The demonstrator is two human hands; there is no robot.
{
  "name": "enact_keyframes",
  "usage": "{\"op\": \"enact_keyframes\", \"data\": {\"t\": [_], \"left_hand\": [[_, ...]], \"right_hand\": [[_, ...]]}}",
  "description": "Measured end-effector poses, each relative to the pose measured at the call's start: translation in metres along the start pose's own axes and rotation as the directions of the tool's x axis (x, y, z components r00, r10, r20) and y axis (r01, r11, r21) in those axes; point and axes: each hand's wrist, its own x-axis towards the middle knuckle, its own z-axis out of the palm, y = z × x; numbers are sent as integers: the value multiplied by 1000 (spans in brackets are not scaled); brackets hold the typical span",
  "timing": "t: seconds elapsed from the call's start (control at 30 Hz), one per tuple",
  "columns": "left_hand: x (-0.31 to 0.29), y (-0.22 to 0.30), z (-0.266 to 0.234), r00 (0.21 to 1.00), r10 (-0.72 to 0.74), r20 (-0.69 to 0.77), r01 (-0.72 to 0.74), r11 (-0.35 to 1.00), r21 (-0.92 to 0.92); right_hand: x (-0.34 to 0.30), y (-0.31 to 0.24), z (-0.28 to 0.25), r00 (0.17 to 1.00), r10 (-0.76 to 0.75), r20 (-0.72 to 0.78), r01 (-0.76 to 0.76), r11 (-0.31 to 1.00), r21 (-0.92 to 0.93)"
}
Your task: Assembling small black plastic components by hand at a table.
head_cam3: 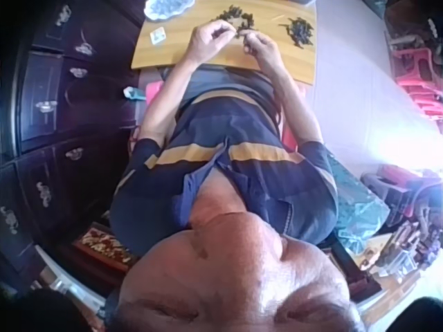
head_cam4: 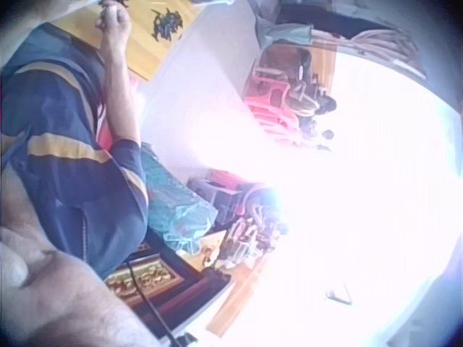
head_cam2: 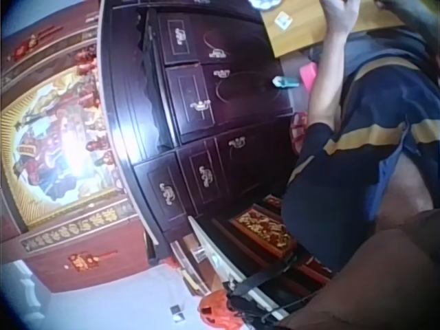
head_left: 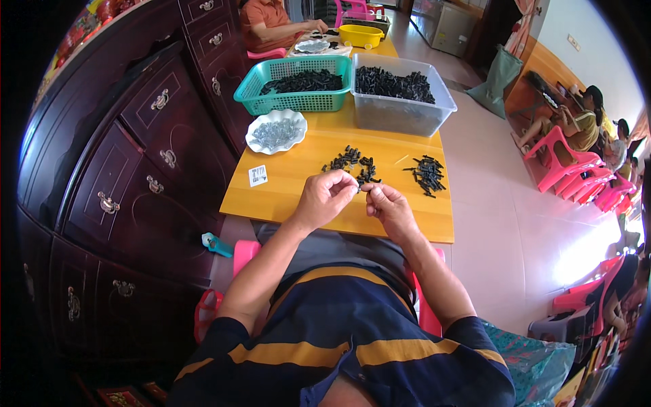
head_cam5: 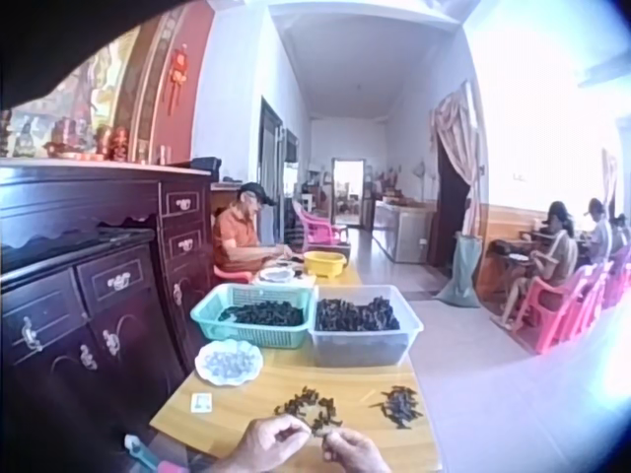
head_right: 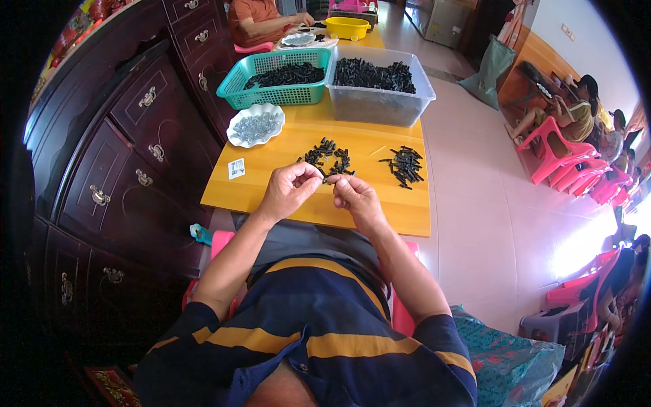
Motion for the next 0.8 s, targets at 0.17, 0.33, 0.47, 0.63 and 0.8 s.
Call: {"op": "enact_keyframes", "data": {"t": [0.17, 0.33, 0.47, 0.63, 0.8], "left_hand": [[0, 1, 3, 1000, 3, -6, -3, 1000, 0], [0, 2, 8, 999, 50, 7, -50, 997, 50], [1, 5, 12, 998, 63, 17, -64, 995, 77], [1, 5, 14, 996, 88, -5, -87, 986, 145], [0, 6, 13, 996, 91, 7, -91, 975, 203]], "right_hand": [[1, -2, 1, 1000, 23, 18, -24, 996, 88], [1, -1, -3, 998, 43, 45, -50, 983, 178], [2, -2, -5, 995, 63, 78, -79, 971, 227], [0, -7, 0, 995, 72, 75, -90, 962, 259], [2, -2, -3, 997, 60, 53, -70, 975, 210]]}}
